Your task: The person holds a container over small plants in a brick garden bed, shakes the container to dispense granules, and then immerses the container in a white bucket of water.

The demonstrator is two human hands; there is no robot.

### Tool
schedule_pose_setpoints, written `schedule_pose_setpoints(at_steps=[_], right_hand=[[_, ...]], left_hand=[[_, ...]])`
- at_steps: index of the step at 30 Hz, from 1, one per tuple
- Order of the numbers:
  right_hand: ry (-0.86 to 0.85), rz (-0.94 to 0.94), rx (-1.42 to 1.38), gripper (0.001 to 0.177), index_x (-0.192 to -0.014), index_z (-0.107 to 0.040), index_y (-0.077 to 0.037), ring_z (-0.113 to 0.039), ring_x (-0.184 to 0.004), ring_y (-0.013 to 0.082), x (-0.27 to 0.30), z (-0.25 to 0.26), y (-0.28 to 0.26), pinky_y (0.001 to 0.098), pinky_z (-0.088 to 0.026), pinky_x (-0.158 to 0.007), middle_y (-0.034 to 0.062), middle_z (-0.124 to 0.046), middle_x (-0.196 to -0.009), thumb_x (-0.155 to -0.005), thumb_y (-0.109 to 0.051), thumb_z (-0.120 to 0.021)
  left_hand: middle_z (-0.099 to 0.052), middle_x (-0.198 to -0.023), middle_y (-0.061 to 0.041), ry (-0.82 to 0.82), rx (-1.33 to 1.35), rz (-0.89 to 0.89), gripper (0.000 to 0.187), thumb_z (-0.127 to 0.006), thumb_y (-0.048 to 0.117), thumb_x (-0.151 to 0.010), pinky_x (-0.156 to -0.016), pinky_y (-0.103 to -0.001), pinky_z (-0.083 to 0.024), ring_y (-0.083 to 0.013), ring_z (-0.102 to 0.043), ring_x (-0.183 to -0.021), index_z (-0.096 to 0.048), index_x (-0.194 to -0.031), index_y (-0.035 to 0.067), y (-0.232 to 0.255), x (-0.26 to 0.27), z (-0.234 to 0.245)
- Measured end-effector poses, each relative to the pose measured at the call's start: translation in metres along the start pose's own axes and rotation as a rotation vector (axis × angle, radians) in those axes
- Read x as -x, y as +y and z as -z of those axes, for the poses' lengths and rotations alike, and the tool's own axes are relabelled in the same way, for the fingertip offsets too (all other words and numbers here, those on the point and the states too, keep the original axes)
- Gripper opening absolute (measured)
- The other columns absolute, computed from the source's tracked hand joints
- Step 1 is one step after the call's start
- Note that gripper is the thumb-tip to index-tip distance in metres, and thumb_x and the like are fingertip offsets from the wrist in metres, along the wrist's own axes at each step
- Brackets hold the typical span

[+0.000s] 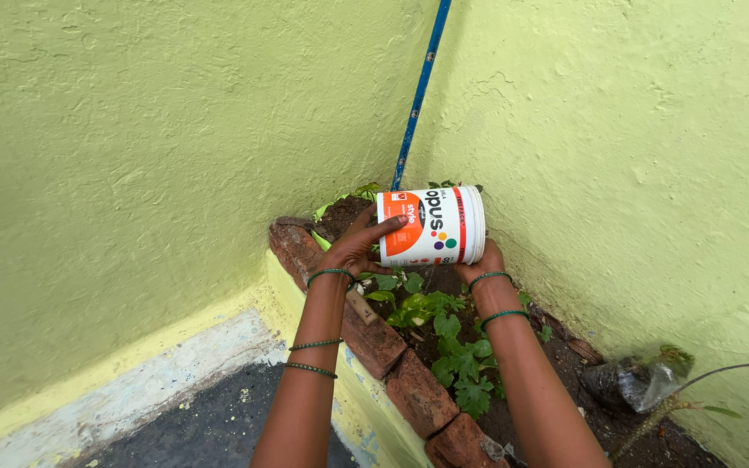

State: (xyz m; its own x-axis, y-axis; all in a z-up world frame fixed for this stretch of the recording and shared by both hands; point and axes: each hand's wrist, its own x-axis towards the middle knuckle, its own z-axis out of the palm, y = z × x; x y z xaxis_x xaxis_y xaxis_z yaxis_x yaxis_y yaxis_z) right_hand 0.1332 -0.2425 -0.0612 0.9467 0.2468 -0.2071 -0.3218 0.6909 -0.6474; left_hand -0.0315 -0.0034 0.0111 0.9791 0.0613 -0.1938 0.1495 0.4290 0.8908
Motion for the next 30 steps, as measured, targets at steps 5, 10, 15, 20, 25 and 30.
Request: schedule_pose_setpoints(at_steps=[5,10,15,20,25,30], right_hand=[[-0.032,-0.019,-0.014,0.036,-0.129,-0.055,0.006,-0.072,-0.096,0.0264,0.002,0.005,-0.017,0.0457,-0.063,-0.084,0.0194,-0.067,-0.114,-0.103,-0.010,-0.036],[0.003,0.024,-0.001,0.036,-0.129,-0.057,0.005,-0.072,-0.097,0.0260,-0.005,0.023,-0.046,0.0451,-0.064,-0.084,0.0191,-0.068,-0.115,-0.103,-0.009,-0.036],[0.005,0.055,-0.019,0.035,-0.130,-0.057,0.005,-0.072,-0.098,0.0257,-0.013,0.049,-0.072,0.0450,-0.063,-0.086,0.0186,-0.068,-0.116,-0.103,-0.008,-0.038],[0.026,0.074,0.019,0.035,-0.128,-0.058,0.002,-0.072,-0.098,0.0258,-0.009,0.063,-0.101,0.0455,-0.062,-0.086,0.0176,-0.068,-0.117,-0.101,-0.010,-0.038],[0.059,0.110,0.027,0.036,-0.129,-0.059,0.002,-0.071,-0.100,0.0259,-0.006,0.082,-0.126,0.0456,-0.062,-0.087,0.0182,-0.068,-0.119,-0.102,-0.011,-0.038],[0.072,0.136,-0.020,0.037,-0.132,-0.059,0.003,-0.073,-0.102,0.0258,-0.003,0.103,-0.141,0.0431,-0.064,-0.088,0.0195,-0.069,-0.122,-0.104,-0.011,-0.040]], left_hand=[[-0.047,-0.146,-0.031,-0.010,-0.005,-0.007,0.129,-0.087,0.046,-0.057,-0.092,-0.082,-0.042,-0.0509,-0.052,-0.129,-0.014,-0.160,0.019,0.002,0.001,-0.017],[-0.059,-0.136,-0.035,-0.036,-0.025,-0.031,0.130,-0.087,0.052,-0.056,-0.089,-0.077,-0.048,-0.0500,-0.064,-0.117,-0.018,-0.160,0.013,-0.006,-0.011,-0.040],[-0.055,-0.139,-0.032,-0.045,-0.015,-0.023,0.133,-0.087,0.052,-0.056,-0.089,-0.077,-0.048,-0.0493,-0.063,-0.117,-0.015,-0.160,0.014,-0.019,-0.034,-0.065],[-0.054,-0.140,-0.030,-0.067,-0.016,0.005,0.134,-0.086,0.053,-0.054,-0.089,-0.074,-0.048,-0.0475,-0.062,-0.118,-0.014,-0.161,0.018,-0.030,-0.054,-0.093],[-0.055,-0.140,-0.030,-0.087,0.027,-0.005,0.135,-0.089,0.052,-0.054,-0.089,-0.073,-0.055,-0.0456,-0.064,-0.119,-0.013,-0.159,0.014,-0.044,-0.068,-0.121],[-0.053,-0.140,-0.032,-0.071,-0.027,-0.012,0.134,-0.088,0.053,-0.055,-0.087,-0.075,-0.050,-0.0442,-0.060,-0.119,-0.016,-0.161,0.015,-0.057,-0.082,-0.145]])
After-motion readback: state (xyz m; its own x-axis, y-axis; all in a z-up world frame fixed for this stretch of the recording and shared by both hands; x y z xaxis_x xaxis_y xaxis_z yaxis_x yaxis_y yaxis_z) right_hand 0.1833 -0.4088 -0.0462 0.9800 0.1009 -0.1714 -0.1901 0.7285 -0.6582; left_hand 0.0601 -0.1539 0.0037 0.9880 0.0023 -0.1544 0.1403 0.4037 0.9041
